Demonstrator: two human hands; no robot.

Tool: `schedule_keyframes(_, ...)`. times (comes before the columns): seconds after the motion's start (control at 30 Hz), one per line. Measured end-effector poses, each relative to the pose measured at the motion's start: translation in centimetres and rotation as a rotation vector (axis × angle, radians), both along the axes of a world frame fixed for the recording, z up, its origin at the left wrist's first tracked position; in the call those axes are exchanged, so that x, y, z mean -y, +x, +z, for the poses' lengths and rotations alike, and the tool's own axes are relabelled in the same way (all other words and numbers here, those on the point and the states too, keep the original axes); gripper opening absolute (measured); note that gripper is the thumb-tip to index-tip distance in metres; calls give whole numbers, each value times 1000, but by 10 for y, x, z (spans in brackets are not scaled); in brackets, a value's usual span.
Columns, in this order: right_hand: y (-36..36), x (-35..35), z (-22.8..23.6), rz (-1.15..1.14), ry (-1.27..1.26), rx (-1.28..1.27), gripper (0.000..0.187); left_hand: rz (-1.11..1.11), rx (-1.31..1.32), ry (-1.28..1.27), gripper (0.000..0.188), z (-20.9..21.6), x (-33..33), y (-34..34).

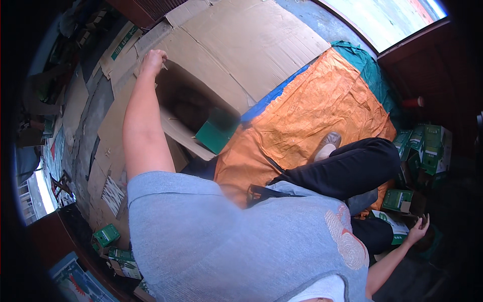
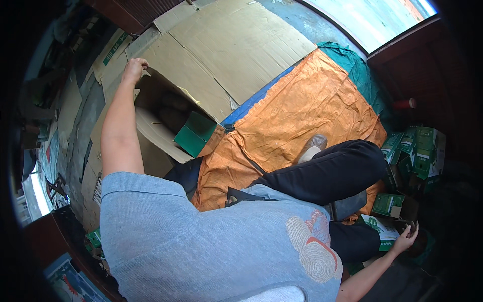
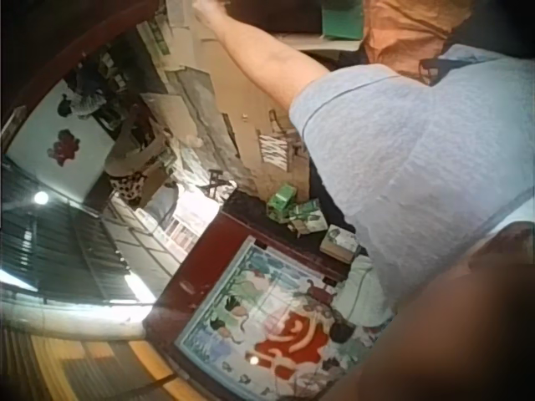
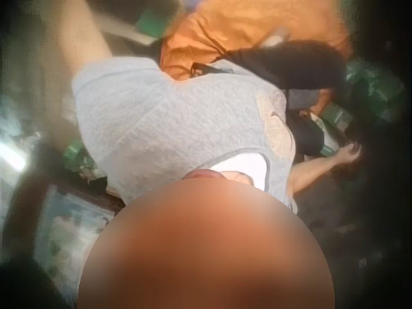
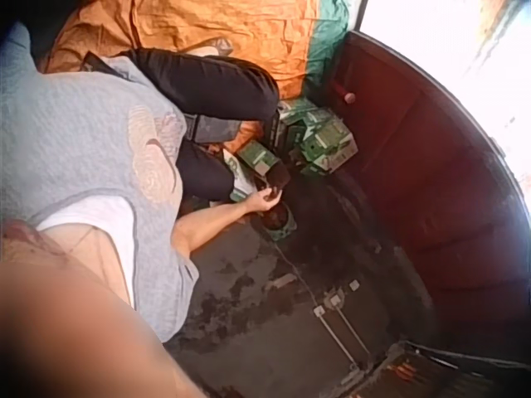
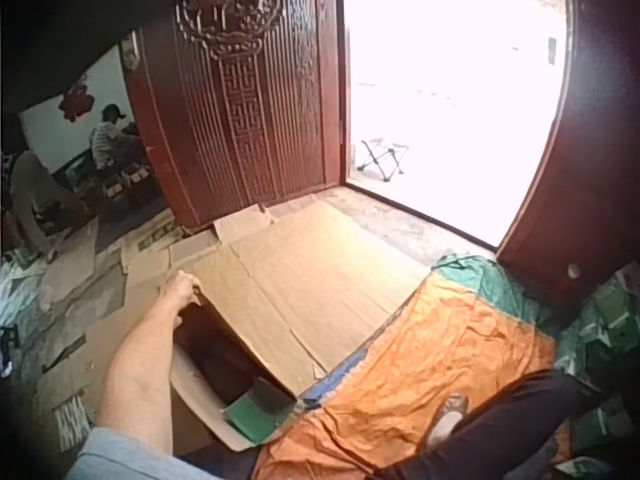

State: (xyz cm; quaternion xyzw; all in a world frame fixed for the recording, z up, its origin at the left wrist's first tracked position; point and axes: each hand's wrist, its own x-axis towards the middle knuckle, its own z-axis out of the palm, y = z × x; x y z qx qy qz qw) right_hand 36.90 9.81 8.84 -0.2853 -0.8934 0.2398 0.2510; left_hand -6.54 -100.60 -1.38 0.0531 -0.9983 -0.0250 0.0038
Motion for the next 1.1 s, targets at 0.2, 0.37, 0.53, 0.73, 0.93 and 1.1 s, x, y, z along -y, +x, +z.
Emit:
schedule_keyframes(0.2, 34, -22, -7, -89, -55, -60, 40, 76, 228, -299, 30, 43, -46, -29)
schedule_keyframes(0.37, 50, -11, -5, -195, -36, -153, 38, -278, 57, -313, 48, 86, -234, -111)
schedule_keyframes(0.53, 72, -11, -5, -338, -55, -208, 39, -862, 0, -177, 46, 109, -518, -89)
schedule_keyframes(0.73, 177, -19, -16, -625, -58, -218, 38, -1451, -29, -96, 46, 151, -781, 28)
schedule_keyframes(0.93, 294, -34, -68, -948, -207, -317, 36, -1717, 11, 254, 40, 166, -923, 142)
schedule_keyframes(1.1, 331, -62, -101, -1182, -437, -485, 37, -1715, 90, 389, 31, 130, -975, 186)
